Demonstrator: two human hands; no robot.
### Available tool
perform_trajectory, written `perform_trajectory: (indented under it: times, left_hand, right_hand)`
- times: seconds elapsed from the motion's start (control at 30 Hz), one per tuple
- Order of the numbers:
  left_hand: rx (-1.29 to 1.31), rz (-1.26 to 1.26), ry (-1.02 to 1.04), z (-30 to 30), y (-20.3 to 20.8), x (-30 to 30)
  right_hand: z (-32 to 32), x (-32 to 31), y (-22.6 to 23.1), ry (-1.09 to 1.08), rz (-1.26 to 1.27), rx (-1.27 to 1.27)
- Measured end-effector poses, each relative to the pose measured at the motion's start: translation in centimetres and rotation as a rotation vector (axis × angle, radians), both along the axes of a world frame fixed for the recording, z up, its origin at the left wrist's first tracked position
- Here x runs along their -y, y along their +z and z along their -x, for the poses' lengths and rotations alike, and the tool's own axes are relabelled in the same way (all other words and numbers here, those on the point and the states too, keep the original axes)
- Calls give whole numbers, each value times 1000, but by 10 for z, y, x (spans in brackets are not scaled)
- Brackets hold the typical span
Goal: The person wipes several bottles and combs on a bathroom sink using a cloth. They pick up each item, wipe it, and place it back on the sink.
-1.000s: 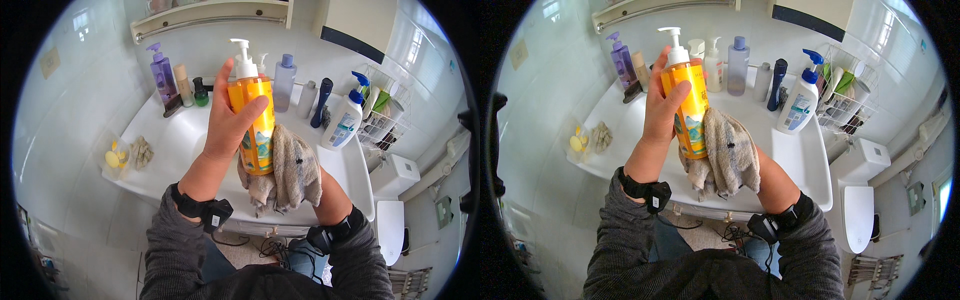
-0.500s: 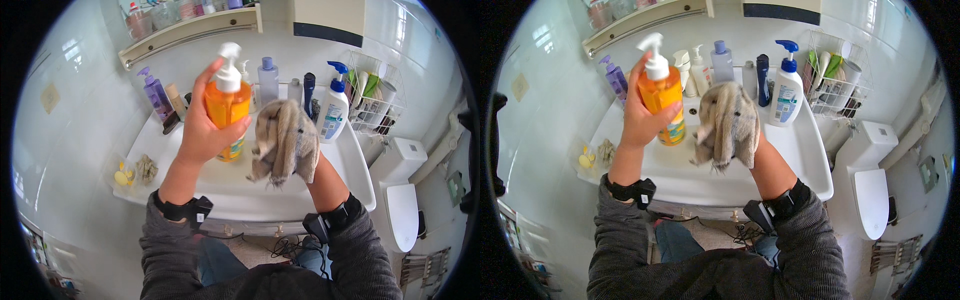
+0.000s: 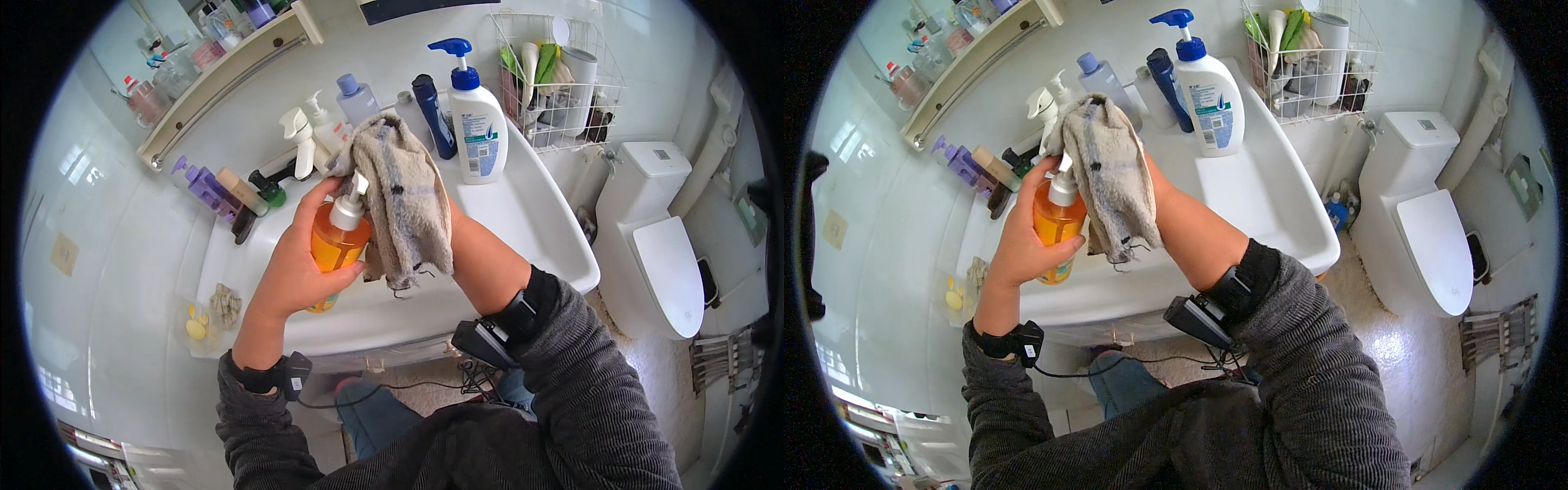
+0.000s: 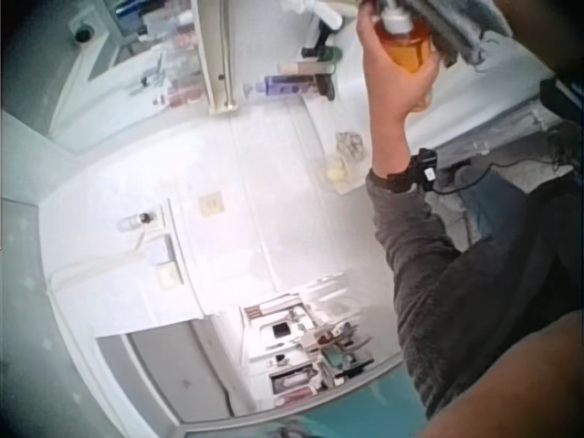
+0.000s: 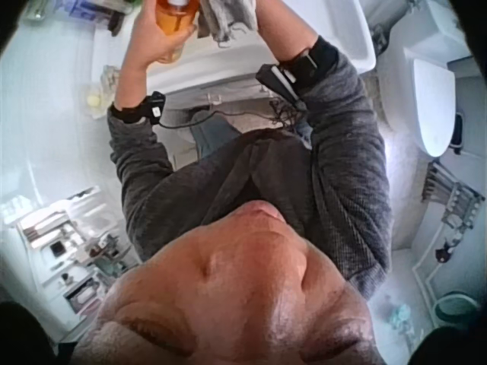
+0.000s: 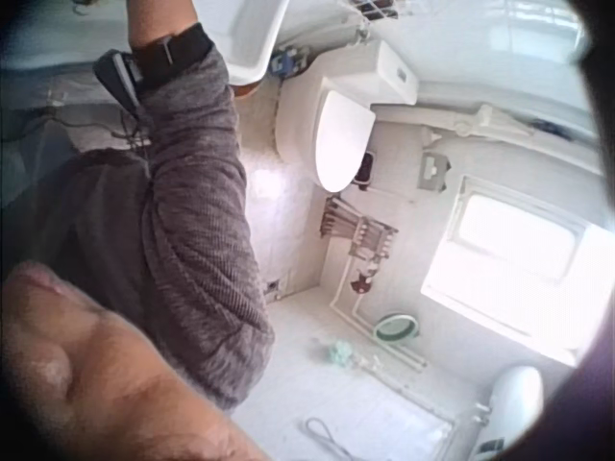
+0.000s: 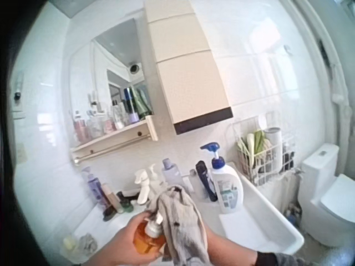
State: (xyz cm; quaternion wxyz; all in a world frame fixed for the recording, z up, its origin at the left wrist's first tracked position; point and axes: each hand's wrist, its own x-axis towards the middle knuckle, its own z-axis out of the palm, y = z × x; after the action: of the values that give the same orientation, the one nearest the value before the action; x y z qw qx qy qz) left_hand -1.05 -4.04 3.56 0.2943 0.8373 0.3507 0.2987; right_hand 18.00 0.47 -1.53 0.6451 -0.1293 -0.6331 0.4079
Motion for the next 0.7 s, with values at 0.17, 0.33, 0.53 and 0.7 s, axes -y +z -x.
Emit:
perform_trajectory:
  times: [0.17,0.33,0.53,0.7]
  left_hand:
    - [298,-20,-54,-4,5,-3]
    - [119,-269,98,-23,6,-7]
    - [168,-329,32,-36,-5,-14]
    - [479,252,-254,-9,-12,-40]
  right_hand:
    - [-4,11,7,-793,-471,787]
    - [18,14,8,-312,-2,142]
    - [-1,10,12,-706,-217,480]
    - [-15,3,24,-776,-238,412]
